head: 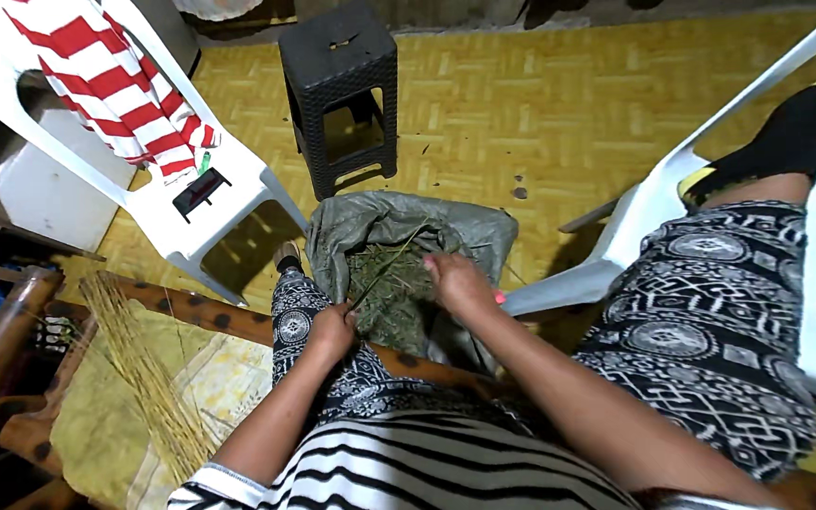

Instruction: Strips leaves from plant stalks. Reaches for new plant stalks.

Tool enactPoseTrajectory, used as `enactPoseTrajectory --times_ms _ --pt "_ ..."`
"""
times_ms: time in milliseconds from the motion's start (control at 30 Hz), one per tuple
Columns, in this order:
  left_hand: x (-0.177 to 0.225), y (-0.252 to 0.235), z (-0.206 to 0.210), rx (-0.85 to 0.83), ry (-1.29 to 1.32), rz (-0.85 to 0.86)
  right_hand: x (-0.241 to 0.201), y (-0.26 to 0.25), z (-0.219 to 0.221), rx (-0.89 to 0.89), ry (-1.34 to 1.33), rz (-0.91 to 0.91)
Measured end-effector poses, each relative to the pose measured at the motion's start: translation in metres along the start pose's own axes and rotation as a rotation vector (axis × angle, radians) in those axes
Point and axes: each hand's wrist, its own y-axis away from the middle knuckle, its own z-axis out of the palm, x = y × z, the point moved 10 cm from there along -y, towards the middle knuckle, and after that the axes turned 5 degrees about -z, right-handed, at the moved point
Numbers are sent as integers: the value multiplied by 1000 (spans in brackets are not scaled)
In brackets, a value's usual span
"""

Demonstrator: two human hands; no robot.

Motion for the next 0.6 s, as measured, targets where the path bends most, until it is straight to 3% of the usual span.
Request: enactPoseTrajectory --times_ms 100,333,600 --pt "-4 0 -1 11 -1 -21 -5 3 -3 -26 -51 -35" --pt "11 -5 1 29 -60 5 -60 31 36 -263 -30 -190" --pt "19 1 3 137 -225 38 -59 21 28 -200 177 -167"
